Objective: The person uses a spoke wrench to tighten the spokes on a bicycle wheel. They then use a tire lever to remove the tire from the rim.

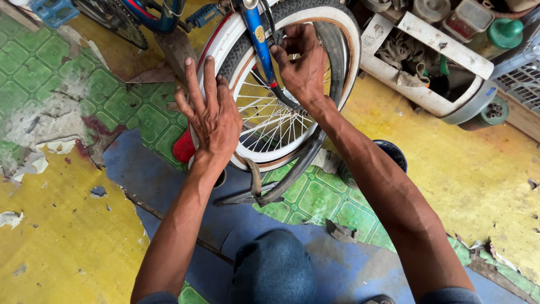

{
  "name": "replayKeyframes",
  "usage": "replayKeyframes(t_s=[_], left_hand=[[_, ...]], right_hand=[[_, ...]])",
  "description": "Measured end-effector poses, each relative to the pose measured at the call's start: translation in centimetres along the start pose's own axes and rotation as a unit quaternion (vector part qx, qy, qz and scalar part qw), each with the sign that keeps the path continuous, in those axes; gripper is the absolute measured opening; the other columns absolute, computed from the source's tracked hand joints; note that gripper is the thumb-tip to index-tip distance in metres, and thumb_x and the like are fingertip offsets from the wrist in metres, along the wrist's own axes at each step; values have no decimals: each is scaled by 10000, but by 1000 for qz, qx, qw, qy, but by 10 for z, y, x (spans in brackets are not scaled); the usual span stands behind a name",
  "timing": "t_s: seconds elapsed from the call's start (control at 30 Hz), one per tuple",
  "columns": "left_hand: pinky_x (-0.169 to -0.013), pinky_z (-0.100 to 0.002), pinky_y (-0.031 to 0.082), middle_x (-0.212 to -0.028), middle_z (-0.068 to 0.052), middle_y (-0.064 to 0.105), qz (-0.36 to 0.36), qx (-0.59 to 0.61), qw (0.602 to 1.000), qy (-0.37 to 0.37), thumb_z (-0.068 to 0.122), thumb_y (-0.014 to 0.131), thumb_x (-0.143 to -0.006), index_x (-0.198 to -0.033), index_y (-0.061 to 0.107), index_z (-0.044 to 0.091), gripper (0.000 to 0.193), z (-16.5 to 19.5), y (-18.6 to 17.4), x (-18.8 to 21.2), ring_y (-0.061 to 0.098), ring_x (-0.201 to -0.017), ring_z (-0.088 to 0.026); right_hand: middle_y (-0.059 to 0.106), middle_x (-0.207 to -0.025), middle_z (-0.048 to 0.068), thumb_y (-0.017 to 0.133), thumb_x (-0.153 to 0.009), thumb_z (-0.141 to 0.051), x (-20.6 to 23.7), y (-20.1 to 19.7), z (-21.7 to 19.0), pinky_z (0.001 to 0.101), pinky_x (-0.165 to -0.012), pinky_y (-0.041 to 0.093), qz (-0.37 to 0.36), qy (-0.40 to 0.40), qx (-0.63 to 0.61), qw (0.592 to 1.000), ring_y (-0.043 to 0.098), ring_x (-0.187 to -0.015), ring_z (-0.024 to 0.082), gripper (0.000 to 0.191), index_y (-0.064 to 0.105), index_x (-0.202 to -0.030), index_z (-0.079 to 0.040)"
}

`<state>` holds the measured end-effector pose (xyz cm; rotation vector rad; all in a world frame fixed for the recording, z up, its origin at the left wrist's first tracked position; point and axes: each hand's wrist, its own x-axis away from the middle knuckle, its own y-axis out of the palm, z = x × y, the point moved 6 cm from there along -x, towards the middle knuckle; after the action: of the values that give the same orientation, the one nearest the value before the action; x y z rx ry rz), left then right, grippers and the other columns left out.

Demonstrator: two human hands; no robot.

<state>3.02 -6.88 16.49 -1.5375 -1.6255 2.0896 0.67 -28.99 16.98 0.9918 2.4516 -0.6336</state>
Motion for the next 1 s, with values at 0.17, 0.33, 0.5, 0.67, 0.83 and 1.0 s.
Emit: replayKeyframes(t_s=[0.17,0.33,0.5,0.67,0.83,1.0], left_hand=[[-1140,-705,230,-1630,-257,327,-23,41,998,-34,57,663,-991,-1126,635,-52,175,9,-3,-6,149,-1528,-479],[-1202,-486,390,-1578,-198,425,3,127,992,17,1,660,-1001,-1409,564,-55,423,39,2,-23,416,-1486,-392],[-1006,-507,446,-1384,-231,490,-17,174,984,25,149,754,-910,-1254,582,-30,424,66,7,-34,530,-1235,-386],[-1006,-466,463,-1248,-209,513,-12,269,961,-60,186,758,-903,-1185,548,-5,401,79,19,-37,536,-1162,-334],[-970,-492,441,-1105,-181,530,-6,357,916,-185,240,753,-912,-1172,491,-13,448,69,41,-28,548,-1069,-304],[-877,-511,487,-966,-165,637,-65,356,895,-261,273,646,-1015,-1138,500,40,301,80,69,-21,643,-919,-332]], right_hand=[[724,-879,83,781,-940,-127,5,-2,2,339,-682,612,-16,18,23,999,745,-812,170,322,542,-1128,-22],[741,-925,110,729,-953,-148,16,-19,14,359,-717,612,-37,1,86,996,745,-852,212,248,580,-1110,-28],[776,-994,151,670,-1029,-154,22,-40,24,430,-838,597,-54,-3,116,992,753,-913,244,135,722,-1065,-35],[764,-992,195,636,-993,-125,30,-72,40,445,-793,591,-65,59,182,979,736,-820,285,174,757,-993,0],[741,-999,196,620,-934,-99,42,-106,63,389,-676,596,-40,79,176,980,725,-748,281,179,725,-1038,2],[736,-866,200,700,-910,-122,68,-154,80,385,-733,575,-30,42,181,982,730,-762,297,155,723,-993,6]])
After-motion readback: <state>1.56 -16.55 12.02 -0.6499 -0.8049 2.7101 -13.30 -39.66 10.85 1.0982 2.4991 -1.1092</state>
